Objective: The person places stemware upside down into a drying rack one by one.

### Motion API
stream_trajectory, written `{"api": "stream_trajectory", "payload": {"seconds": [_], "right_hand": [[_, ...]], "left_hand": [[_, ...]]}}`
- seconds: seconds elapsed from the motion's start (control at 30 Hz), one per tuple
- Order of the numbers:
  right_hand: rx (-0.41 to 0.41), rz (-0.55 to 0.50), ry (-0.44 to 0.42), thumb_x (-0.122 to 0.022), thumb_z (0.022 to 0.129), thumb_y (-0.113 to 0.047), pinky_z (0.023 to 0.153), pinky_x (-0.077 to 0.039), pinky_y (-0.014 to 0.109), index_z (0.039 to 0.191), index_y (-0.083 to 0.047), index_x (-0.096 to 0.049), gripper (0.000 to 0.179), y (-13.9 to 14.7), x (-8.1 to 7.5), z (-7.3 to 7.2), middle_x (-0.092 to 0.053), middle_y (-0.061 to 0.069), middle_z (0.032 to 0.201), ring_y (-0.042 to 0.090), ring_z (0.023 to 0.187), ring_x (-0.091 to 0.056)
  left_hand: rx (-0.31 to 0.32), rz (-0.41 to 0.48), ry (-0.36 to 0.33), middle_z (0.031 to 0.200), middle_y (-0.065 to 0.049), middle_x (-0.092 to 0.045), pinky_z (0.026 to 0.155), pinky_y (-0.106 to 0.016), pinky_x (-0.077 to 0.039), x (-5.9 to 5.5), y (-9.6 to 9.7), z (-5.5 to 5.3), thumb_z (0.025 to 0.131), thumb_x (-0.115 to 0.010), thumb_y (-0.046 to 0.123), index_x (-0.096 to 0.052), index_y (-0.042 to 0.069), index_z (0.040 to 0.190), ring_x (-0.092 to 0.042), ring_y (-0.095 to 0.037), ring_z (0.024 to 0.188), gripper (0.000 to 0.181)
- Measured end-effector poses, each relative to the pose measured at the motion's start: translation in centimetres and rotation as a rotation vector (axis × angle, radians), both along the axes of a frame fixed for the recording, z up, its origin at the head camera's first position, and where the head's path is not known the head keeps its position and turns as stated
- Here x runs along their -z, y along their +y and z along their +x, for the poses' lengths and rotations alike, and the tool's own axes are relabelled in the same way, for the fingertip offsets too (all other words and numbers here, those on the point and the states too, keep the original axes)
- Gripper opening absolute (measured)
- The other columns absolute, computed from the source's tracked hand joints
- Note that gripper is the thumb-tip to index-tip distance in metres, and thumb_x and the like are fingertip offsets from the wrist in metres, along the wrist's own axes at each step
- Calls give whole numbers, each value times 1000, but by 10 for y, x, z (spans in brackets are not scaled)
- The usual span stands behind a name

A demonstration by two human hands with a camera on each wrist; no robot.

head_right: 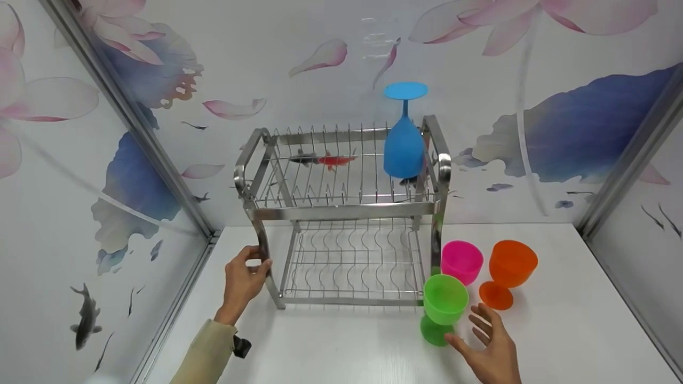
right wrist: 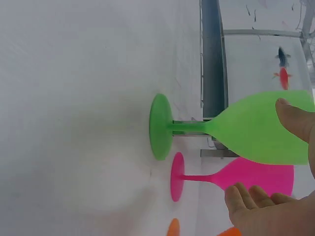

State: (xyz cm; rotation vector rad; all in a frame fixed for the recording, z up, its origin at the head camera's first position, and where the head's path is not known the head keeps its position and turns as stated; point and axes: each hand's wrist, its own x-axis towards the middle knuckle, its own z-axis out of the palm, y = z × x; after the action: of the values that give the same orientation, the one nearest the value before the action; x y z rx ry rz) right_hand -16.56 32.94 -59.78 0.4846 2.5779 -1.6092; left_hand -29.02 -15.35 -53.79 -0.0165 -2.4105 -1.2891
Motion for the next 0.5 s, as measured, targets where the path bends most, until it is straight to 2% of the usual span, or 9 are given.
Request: {"api": "stream_trajectory", "payload": {"seconds": [0.1, 0.23, 0.33, 0.5], "right_hand": [[0, -51, -21, -90, 82, -55, 116, -40, 47, 170, -2, -7, 132, -5, 8, -4, -22, 30, 173, 50, 154, -37], [-4, -88, 3, -92, 85, -42, 117, -41, 49, 169, -1, -8, 125, -14, 14, -10, -21, 31, 173, 52, 154, -37], [-4, -96, 14, -90, 89, -32, 116, -41, 51, 169, -1, -8, 119, -19, 16, -14, -23, 33, 171, 53, 153, -37], [-5, -116, 6, -89, 91, -24, 120, -38, 54, 170, -3, -7, 116, -23, 17, -23, -18, 29, 175, 54, 155, -33]], "left_hand": [[-1, -1, 1, 110, -13, -75, 74, -36, -68, 1, 0, 0, 95, -79, 3, -71, 5, 122, -81, -27, 89, 29], [1, 6, -4, 110, -13, -75, 74, -34, -68, 1, 0, 1, 95, -78, 2, -71, 5, 123, -81, -27, 90, 29], [2, 12, -11, 110, -12, -75, 75, -34, -68, 0, 0, 1, 95, -78, 3, -71, 6, 123, -81, -27, 91, 28], [0, 10, -12, 110, -12, -76, 75, -37, -68, 0, 0, 2, 95, -78, 3, -72, 6, 122, -81, -28, 90, 28]]}}
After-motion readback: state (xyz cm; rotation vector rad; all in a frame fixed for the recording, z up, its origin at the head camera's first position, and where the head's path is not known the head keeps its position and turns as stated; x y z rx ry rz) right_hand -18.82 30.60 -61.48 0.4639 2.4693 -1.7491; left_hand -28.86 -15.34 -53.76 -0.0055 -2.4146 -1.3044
